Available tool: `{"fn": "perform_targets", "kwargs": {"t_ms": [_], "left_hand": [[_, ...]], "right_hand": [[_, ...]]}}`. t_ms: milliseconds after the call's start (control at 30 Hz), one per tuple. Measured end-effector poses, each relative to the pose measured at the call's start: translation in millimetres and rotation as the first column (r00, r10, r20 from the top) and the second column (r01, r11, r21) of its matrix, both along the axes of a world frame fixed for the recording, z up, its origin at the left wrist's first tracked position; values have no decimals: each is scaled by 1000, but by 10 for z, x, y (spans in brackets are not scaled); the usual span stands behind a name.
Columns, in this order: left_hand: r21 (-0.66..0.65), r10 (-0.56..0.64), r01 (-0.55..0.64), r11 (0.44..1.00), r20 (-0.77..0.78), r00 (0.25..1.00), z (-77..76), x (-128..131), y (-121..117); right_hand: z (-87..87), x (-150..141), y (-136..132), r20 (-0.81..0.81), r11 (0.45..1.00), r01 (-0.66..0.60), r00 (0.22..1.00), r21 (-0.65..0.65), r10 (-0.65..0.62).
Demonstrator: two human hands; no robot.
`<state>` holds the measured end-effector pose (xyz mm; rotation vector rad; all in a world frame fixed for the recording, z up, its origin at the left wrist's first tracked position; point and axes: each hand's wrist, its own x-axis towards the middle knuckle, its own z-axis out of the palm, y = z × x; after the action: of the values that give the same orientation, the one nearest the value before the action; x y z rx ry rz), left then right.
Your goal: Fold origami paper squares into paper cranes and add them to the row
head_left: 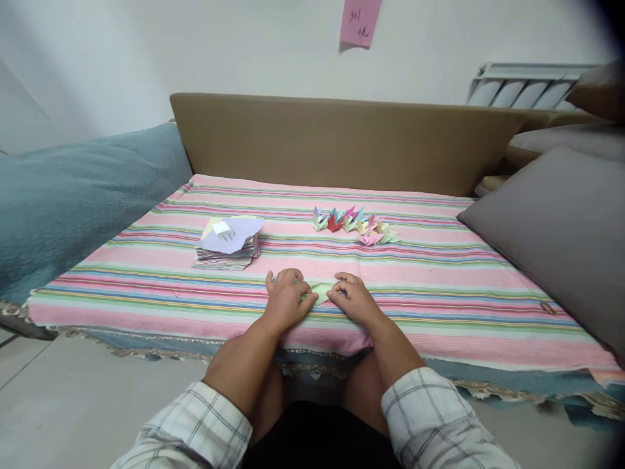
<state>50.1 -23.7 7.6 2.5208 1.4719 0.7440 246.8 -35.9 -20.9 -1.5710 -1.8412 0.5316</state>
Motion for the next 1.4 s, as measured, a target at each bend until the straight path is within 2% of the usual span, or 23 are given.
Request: {"fn": "perform_targets", "kwargs": {"t_ms": [133, 367, 900, 1100, 1300, 1400], "left_hand": [[-144, 27, -18, 989, 56, 998, -13, -92, 68], [-221, 64, -52, 974, 46, 997, -14, -150, 104], [-236, 95, -90, 968, 10, 995, -47, -171, 86], [-275, 83, -81, 958, -3, 997, -43, -285, 106], [-307, 56, -37, 951, 54, 997, -9, -370, 150], [-280, 98, -83, 956, 40, 994, -4, -357, 147]], "right_hand": [[29, -28, -7, 10, 999, -13, 1000, 36, 13], [52, -93, -10, 79, 999, 11, 997, 33, -14], [84, -258, -39, 138, 997, 74, 988, -23, -70], [94, -253, -39, 101, 996, 70, 993, -59, -64], [111, -287, -41, 102, 994, 99, 990, -53, -93], [91, -312, -37, 127, 992, 120, 985, -47, -114]]}}
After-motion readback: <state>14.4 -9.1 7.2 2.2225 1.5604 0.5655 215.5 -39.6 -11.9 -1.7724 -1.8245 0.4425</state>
